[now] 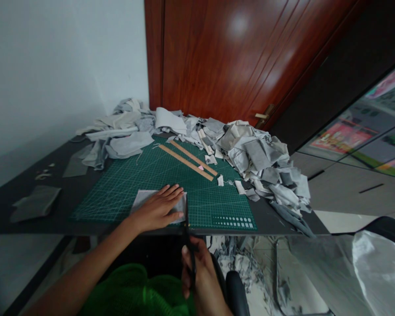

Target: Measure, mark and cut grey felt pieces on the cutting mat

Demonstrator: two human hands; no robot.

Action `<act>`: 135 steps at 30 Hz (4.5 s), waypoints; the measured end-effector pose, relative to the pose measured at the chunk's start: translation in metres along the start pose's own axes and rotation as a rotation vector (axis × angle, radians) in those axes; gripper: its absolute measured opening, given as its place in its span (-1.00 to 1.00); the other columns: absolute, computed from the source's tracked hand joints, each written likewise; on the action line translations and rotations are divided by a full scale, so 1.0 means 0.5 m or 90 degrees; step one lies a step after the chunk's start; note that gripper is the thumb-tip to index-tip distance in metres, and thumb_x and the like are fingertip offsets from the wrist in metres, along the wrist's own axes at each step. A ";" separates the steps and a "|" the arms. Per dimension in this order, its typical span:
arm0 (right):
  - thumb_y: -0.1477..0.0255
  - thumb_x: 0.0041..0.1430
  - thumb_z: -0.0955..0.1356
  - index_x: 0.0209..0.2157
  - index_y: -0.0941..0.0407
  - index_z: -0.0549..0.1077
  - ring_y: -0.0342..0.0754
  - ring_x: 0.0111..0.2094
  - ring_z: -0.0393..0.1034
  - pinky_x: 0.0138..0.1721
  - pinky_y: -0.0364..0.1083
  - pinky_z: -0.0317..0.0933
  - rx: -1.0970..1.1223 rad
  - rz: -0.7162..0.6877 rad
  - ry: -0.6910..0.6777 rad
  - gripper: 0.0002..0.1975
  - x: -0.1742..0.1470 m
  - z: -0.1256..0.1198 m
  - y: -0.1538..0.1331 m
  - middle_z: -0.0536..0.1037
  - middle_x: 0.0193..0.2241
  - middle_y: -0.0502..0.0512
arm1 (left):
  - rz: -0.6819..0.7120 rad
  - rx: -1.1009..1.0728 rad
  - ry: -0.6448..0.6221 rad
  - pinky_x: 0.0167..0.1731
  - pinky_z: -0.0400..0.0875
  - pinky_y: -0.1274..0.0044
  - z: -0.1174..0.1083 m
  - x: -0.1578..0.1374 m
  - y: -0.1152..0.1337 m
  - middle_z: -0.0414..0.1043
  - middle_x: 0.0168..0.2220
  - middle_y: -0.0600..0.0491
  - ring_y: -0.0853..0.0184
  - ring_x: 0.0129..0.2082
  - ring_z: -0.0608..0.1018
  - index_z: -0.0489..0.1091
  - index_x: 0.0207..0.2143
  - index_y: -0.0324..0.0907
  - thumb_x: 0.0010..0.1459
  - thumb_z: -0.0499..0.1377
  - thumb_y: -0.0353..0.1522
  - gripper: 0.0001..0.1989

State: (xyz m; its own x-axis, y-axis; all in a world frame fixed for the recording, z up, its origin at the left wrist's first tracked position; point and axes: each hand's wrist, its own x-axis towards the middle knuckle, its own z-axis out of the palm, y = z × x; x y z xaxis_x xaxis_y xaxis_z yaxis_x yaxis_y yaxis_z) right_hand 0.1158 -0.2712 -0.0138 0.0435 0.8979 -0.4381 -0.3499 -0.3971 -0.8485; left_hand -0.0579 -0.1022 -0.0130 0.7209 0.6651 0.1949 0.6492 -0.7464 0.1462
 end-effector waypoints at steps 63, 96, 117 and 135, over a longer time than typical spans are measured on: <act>-0.04 -0.21 0.60 -0.01 0.05 0.34 -0.32 -0.70 0.08 -0.75 -0.30 -0.05 -0.040 0.008 0.027 -0.19 0.040 0.010 -0.054 0.35 -0.53 -0.21 | -0.011 -0.056 -0.030 0.40 -0.23 0.28 -0.007 0.000 0.000 0.01 0.42 -0.18 0.17 0.44 0.03 0.06 0.39 -0.31 0.39 -0.20 0.10 -0.21; -0.02 -0.17 0.58 -0.04 0.10 0.32 -0.31 -0.74 0.06 -0.79 -0.30 0.00 -0.069 0.000 0.007 -0.23 0.048 -0.009 -0.047 0.31 -0.60 -0.25 | -0.003 -0.051 -0.027 0.40 -0.25 0.25 -0.004 -0.001 -0.002 0.02 0.42 -0.15 0.15 0.44 0.03 -0.01 0.42 -0.21 0.37 -0.14 0.12 -0.20; -0.07 -0.16 0.56 -0.03 0.09 0.35 -0.32 -0.73 0.05 -0.78 -0.30 -0.01 -0.105 -0.023 0.006 -0.23 0.044 -0.005 -0.056 0.29 -0.59 -0.24 | -0.008 -0.052 -0.024 0.40 -0.25 0.29 -0.002 -0.001 -0.001 0.02 0.43 -0.14 0.16 0.44 0.05 0.06 0.40 -0.26 0.36 -0.20 0.14 -0.18; -0.04 -0.04 0.53 0.00 0.08 0.33 -0.32 -0.73 0.06 -0.78 -0.30 0.01 -0.141 -0.048 -0.018 -0.30 0.050 -0.021 -0.041 0.29 -0.58 -0.24 | -0.009 -0.045 -0.029 0.40 -0.25 0.30 -0.002 0.000 -0.001 0.01 0.43 -0.17 0.16 0.44 0.04 0.06 0.39 -0.31 0.36 -0.19 0.14 -0.17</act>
State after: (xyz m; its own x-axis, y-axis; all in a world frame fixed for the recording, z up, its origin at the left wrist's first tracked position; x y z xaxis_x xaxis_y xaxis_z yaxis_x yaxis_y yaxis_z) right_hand 0.1338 -0.2428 -0.0104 0.0339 0.9306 -0.3645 -0.1321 -0.3574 -0.9246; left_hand -0.0585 -0.1018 -0.0123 0.7234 0.6744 0.1479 0.6415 -0.7357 0.2171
